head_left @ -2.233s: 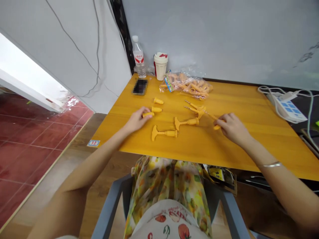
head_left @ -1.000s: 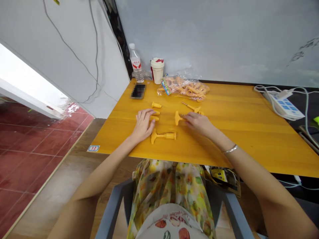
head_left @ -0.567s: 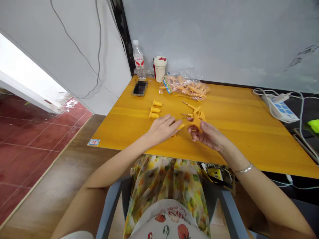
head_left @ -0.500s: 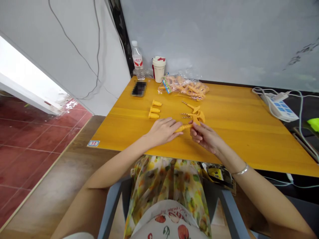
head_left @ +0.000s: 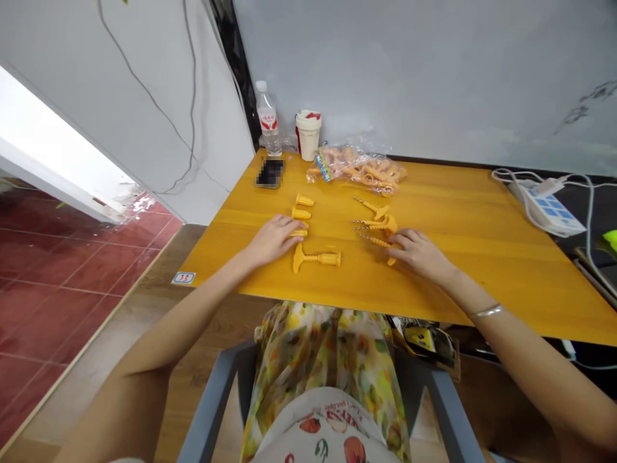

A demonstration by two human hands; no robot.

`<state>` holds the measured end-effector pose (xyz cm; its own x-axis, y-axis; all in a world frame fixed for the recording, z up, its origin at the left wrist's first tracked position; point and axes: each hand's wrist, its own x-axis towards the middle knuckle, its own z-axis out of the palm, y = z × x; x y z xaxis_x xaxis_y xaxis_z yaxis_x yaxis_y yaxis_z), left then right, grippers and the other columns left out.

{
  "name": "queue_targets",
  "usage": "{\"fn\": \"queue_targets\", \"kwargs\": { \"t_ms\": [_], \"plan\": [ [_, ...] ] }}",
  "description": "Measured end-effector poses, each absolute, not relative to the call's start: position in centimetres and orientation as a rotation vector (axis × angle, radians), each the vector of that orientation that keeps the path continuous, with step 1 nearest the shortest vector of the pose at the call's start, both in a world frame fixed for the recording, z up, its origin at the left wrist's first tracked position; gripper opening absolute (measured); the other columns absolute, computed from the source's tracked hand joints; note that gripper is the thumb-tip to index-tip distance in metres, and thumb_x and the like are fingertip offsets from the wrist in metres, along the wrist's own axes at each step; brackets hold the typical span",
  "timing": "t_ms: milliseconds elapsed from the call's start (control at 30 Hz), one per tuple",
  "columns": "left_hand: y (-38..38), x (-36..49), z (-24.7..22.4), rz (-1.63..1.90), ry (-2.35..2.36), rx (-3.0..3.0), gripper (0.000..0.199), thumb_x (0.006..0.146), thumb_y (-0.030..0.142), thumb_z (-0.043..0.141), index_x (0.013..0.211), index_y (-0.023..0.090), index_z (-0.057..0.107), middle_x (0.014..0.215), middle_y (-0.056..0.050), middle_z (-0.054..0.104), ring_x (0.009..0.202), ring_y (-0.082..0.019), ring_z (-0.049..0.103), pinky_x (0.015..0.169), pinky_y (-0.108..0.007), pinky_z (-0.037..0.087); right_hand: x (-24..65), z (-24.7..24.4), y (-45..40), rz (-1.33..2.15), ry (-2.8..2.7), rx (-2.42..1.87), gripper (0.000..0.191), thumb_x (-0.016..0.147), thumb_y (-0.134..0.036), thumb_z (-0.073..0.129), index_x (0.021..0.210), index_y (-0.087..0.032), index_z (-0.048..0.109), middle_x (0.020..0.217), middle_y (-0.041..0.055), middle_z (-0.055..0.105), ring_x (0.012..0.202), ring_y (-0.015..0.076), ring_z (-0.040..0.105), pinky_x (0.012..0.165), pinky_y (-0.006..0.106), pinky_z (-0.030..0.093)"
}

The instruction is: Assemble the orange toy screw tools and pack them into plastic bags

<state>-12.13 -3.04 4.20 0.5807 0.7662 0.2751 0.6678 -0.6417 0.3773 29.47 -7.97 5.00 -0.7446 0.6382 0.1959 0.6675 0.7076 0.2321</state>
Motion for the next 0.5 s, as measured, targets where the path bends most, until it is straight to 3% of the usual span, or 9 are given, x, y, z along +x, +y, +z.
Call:
{"fn": "queue_targets", "kwargs": {
  "t_ms": [167, 267, 400, 500],
  "plan": [
    [-3.2, -11.6, 2.5, 0.489, 1.381, 2.794, 0.031, 0.099, 0.032, 0.047, 0.121, 0.021, 0.065, 0.117, -0.014, 0.065, 0.108, -0.031, 0.056, 0.093, -0.046, 0.044, 29.6, 3.7, -6.0, -0.46, -2.843, -1.09, 0.03, 0.096, -0.015, 0.049, 0.115, -0.024, 0.071, 0.125, 0.0101, 0.068, 0.115, 0.0274, 0.053, 0.091, 0.042, 0.045],
    [-4.5, -11.1, 3.0, 0.57, 1.441, 2.807, 0.033, 0.099, 0.035, 0.047, 0.124, 0.021, 0.064, 0.124, -0.015, 0.062, 0.112, -0.033, 0.054, 0.093, -0.047, 0.042, 30.0, 3.8, -6.3, -0.436, -2.812, -1.13, 0.039, 0.093, -0.007, 0.048, 0.121, -0.023, 0.07, 0.129, 0.0122, 0.066, 0.115, 0.0278, 0.054, 0.092, 0.043, 0.045],
    [-6.7, -7.7, 3.5, 0.419, 1.043, 2.871, 0.048, 0.096, 0.043, 0.057, 0.137, 0.018, 0.054, 0.123, -0.015, 0.065, 0.114, -0.03, 0.057, 0.095, -0.042, 0.043, 29.7, 4.6, -7.0, -0.396, -2.713, -1.196, 0.044, 0.089, -0.004, 0.049, 0.124, -0.022, 0.069, 0.129, 0.0156, 0.065, 0.115, 0.0297, 0.056, 0.091, 0.046, 0.048],
    [-8.2, -5.4, 4.2, 0.429, 0.928, 2.873, 0.043, 0.099, 0.026, 0.05, 0.141, 0.016, 0.049, 0.113, -0.015, 0.069, 0.109, -0.027, 0.061, 0.093, -0.04, 0.047, 28.3, 5.1, -8.4, -0.21, -2.525, -1.215, 0.036, 0.093, -0.013, 0.05, 0.121, -0.022, 0.069, 0.127, 0.0162, 0.065, 0.115, 0.0304, 0.057, 0.095, 0.05, 0.049]
  ]
}}
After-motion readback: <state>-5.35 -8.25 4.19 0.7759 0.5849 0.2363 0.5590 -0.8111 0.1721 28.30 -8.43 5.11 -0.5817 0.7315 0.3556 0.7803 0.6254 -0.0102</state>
